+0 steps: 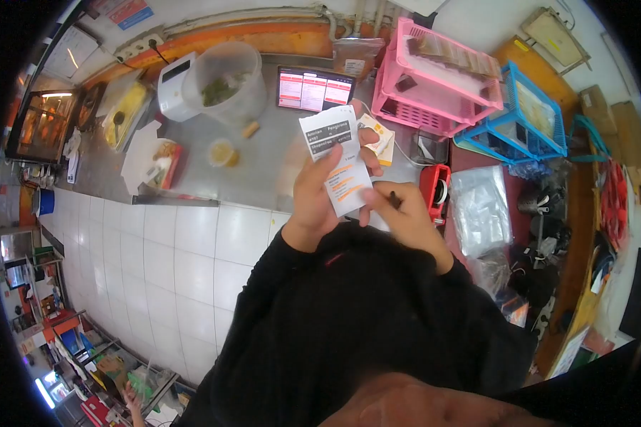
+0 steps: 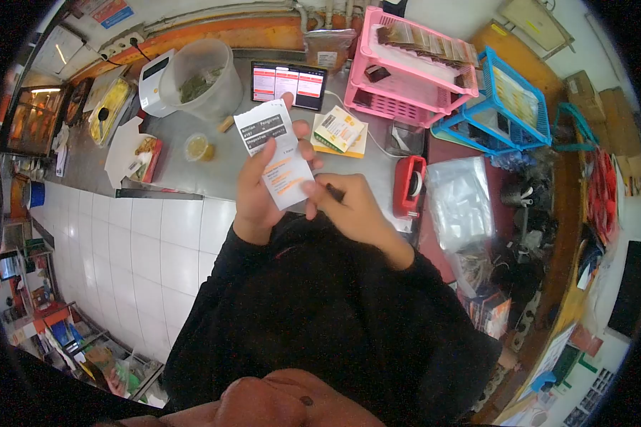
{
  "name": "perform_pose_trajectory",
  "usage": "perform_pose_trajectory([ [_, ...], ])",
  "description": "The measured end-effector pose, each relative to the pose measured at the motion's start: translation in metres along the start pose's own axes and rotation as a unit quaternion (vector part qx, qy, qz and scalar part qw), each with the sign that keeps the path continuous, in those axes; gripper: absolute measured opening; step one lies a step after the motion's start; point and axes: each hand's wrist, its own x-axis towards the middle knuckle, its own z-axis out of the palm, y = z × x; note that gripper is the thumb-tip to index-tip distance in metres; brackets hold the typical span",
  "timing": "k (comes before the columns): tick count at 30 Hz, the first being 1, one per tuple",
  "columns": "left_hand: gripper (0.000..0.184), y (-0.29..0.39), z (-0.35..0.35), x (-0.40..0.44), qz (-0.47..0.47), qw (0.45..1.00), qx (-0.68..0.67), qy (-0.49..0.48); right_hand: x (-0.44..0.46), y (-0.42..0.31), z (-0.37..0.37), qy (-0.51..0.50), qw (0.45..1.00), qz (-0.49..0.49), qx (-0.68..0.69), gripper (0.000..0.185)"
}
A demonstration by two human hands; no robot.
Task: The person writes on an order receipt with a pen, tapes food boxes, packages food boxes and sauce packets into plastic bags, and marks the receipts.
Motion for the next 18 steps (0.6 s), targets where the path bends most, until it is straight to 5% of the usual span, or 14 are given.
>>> perform_pose_trajectory([
  [2,0.063,0.003,0.001,0.001,0.025,0.997,-0.07,-0.036,-0.002,-0.009,-0.006,0.02,0.999,-0.026,0.037,0.043],
  [5,0.066,0.009,-0.002,-0.002,0.042,0.989,-0.127,-0.065,0.009,0.002,-0.029,0.093,0.968,-0.223,0.072,0.058],
  [8,0.07,0.016,-0.002,-0.006,0.035,0.989,-0.128,-0.069,-0.006,-0.016,-0.059,0.014,0.973,-0.159,0.166,0.066],
  [11,0.073,0.019,-0.002,-0.01,0.035,0.99,-0.122,-0.068,-0.013,-0.029,-0.043,0.11,0.964,-0.182,0.157,0.066],
  [13,0.074,0.019,-0.002,-0.011,0.038,0.99,-0.116,-0.064,-0.012,-0.038,-0.034,0.079,0.959,-0.246,0.113,0.037],
  [18,0.077,0.014,0.0,-0.012,0.053,0.994,-0.063,-0.075,-0.01,-0.062,-0.001,0.02,0.953,-0.281,-0.111,0.015],
])
